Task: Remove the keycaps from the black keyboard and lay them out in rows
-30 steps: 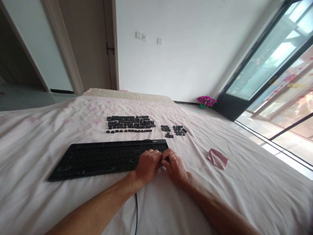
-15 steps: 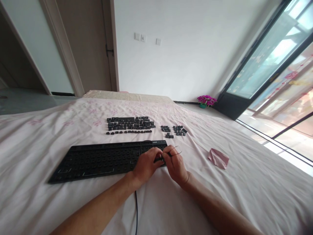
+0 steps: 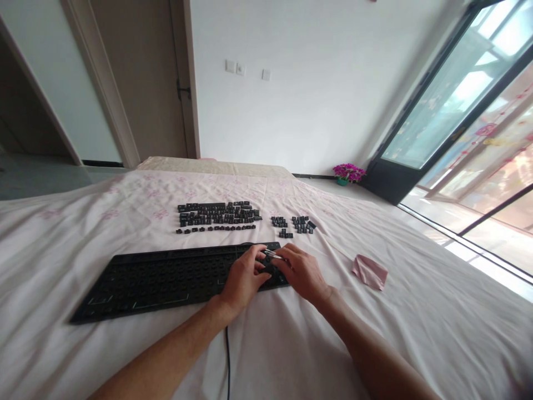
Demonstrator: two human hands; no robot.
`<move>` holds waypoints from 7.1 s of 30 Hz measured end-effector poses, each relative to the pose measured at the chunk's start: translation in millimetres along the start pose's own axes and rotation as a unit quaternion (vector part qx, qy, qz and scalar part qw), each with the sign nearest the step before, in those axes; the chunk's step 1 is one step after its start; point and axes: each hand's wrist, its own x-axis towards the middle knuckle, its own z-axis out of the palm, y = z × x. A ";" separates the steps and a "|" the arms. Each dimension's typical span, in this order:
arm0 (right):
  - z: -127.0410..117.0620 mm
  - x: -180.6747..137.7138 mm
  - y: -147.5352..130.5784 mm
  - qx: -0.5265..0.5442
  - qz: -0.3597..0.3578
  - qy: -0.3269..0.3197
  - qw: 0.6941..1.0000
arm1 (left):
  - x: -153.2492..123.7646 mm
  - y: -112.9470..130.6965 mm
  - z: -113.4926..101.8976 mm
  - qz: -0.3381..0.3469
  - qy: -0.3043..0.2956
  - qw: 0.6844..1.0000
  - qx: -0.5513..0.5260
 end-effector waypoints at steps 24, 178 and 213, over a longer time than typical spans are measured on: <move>-9.4 40.0 174.1 -0.073 0.262 0.009 0.962 | 1.6 2.2 -3.6 0.032 -0.031 0.998 0.035; 7.2 -1.3 98.2 0.285 0.253 0.083 0.921 | 12.8 3.0 8.3 0.035 -0.042 0.998 -0.006; -13.5 32.8 201.1 -0.009 0.252 0.058 0.966 | 12.5 3.5 9.2 0.043 -0.053 0.998 0.012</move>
